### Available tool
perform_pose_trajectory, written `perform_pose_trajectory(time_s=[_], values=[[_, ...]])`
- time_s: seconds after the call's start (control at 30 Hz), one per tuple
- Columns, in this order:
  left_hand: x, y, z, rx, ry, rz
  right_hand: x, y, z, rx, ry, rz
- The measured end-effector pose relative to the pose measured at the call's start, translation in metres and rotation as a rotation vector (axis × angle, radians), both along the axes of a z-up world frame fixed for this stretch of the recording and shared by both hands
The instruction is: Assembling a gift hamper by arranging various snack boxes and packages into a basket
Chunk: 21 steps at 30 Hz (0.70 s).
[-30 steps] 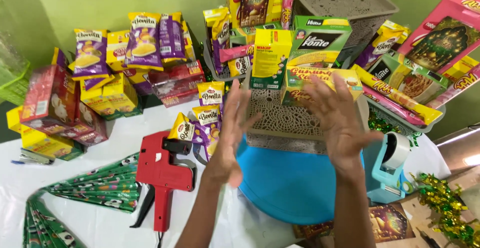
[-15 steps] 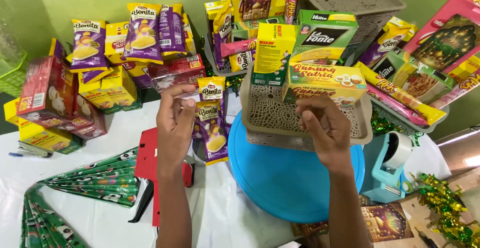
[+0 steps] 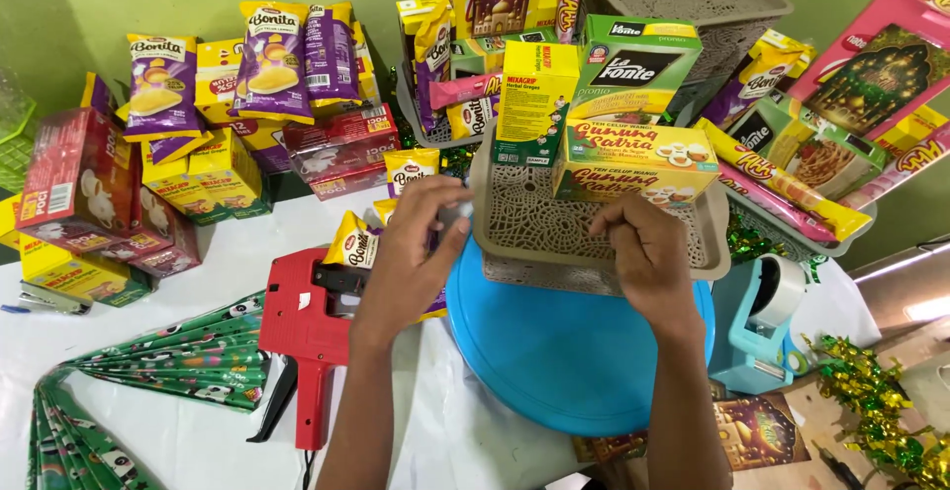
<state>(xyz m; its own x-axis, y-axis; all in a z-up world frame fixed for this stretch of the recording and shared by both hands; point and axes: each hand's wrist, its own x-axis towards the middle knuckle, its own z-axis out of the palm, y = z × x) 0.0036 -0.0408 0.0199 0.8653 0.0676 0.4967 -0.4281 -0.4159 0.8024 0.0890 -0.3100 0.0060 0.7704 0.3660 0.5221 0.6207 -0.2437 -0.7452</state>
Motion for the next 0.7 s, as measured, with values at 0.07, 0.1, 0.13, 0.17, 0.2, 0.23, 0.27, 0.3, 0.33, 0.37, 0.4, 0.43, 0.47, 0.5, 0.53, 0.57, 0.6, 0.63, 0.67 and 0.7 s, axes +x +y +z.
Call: perform_pose_trajectory(time_s=[0.07, 0.1, 0.13, 0.17, 0.2, 0.23, 0.27, 0.3, 0.33, 0.37, 0.4, 0.43, 0.47, 0.5, 0.53, 0.57, 0.6, 0.63, 0.67, 0.7], values=[[0.002, -0.014, -0.004, -0.03, -0.061, -0.019, -0.003, -0.005, -0.002, -0.034, 0.006, -0.039], [0.004, -0.021, -0.006, -0.06, -0.12, -0.038, -0.004, -0.008, -0.004, -0.067, 0.014, -0.078], [0.006, -0.027, -0.01, -0.059, -0.121, -0.041, -0.005, -0.01, -0.003, -0.066, 0.013, -0.081], [0.007, -0.033, -0.014, -0.025, -0.192, -0.046, -0.006, -0.013, -0.001, -0.069, 0.004, -0.099], [0.009, -0.039, -0.018, 0.008, -0.263, -0.052, -0.006, -0.015, 0.0, -0.072, -0.005, -0.117], [0.01, -0.044, -0.02, 0.009, -0.263, -0.053, -0.006, -0.015, 0.002, -0.07, -0.004, -0.117], [0.01, -0.048, -0.022, 0.047, -0.254, -0.069, -0.006, -0.015, 0.005, -0.084, -0.04, -0.133], [0.011, -0.053, -0.025, 0.083, -0.243, -0.086, -0.006, -0.015, 0.007, -0.099, -0.076, -0.15], [0.013, -0.052, -0.03, 0.083, -0.241, -0.087, -0.006, -0.014, 0.007, -0.099, -0.073, -0.15], [0.015, -0.051, -0.035, 0.256, -0.193, -0.103, -0.005, -0.013, 0.007, -0.163, -0.052, -0.168], [0.017, -0.05, -0.04, 0.429, -0.145, -0.119, -0.004, -0.011, 0.008, -0.228, -0.031, -0.186], [0.017, -0.051, -0.04, 0.43, -0.147, -0.119, -0.008, -0.007, 0.014, -0.227, -0.033, -0.186], [0.016, -0.051, -0.04, 0.477, -0.151, -0.115, -0.012, -0.002, 0.021, -0.392, 0.054, -0.174], [0.016, -0.052, -0.04, 0.525, -0.155, -0.113, -0.016, 0.002, 0.027, -0.557, 0.143, -0.163], [0.017, -0.052, -0.041, 0.527, -0.158, -0.115, -0.014, 0.002, 0.025, -0.555, 0.141, -0.166], [0.017, -0.052, -0.042, 0.528, -0.154, -0.108, -0.013, 0.002, 0.022, -0.577, 0.117, -0.173], [0.018, -0.052, -0.043, 0.529, -0.151, -0.101, -0.011, 0.002, 0.019, -0.599, 0.093, -0.18], [0.018, -0.052, -0.043, 0.532, -0.151, -0.104, -0.012, 0.001, 0.018, -0.596, 0.094, -0.182], [0.019, -0.052, -0.043, 0.539, -0.158, -0.101, -0.013, 0.0, 0.017, -0.535, 0.035, -0.194], [0.019, -0.053, -0.043, 0.542, -0.165, -0.095, -0.013, -0.001, 0.016, -0.476, -0.025, -0.204]])
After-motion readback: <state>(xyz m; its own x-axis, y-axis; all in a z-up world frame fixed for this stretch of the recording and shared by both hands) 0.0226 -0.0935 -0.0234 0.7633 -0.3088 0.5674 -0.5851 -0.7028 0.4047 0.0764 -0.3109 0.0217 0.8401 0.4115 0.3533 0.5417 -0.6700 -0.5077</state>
